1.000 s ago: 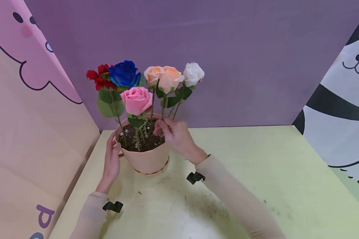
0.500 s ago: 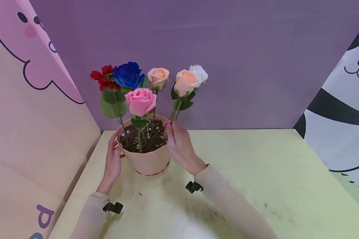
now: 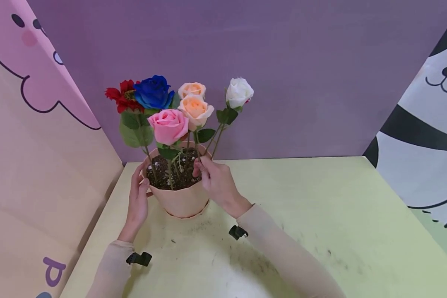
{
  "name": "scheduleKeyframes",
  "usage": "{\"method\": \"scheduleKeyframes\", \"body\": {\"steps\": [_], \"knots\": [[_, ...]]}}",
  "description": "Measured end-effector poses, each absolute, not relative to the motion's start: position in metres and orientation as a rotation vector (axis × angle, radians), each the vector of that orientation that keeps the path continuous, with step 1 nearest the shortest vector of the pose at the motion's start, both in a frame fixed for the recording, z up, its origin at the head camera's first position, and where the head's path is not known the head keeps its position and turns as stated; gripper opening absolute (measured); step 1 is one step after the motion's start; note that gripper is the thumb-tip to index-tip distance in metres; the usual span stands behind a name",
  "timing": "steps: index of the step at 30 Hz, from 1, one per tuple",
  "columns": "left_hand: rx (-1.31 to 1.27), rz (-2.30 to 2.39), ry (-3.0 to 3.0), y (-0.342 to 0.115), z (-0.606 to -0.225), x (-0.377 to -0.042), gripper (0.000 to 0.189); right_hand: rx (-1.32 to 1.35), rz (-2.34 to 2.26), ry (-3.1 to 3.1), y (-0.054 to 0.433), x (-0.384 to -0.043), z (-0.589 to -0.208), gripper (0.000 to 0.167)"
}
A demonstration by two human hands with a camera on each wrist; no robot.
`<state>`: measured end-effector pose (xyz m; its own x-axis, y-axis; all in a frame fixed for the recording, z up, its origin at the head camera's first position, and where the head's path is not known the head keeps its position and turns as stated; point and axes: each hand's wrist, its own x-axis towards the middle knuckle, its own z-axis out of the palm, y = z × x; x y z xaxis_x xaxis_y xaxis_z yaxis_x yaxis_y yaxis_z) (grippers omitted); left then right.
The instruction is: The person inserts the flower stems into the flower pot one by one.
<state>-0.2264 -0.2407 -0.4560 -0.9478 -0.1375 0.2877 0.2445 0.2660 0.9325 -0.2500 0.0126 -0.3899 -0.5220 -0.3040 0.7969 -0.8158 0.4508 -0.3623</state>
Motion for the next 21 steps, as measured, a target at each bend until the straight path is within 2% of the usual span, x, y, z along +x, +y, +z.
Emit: {"method": "scheduleKeyframes", "body": {"steps": [12,21], "knots": [[-0.088,-1.758,-2.230,-0.239,-0.458,-0.225,0.059,0.889,1.045,-2.035,0.008,-0.246,-0.407,0.014],[-0.103,-1.732,-2.238,-0.241,-0.459,-0.226,0.058,0.808,1.296,-2.017,0.022,-0.241,-0.406,0.020]]}}
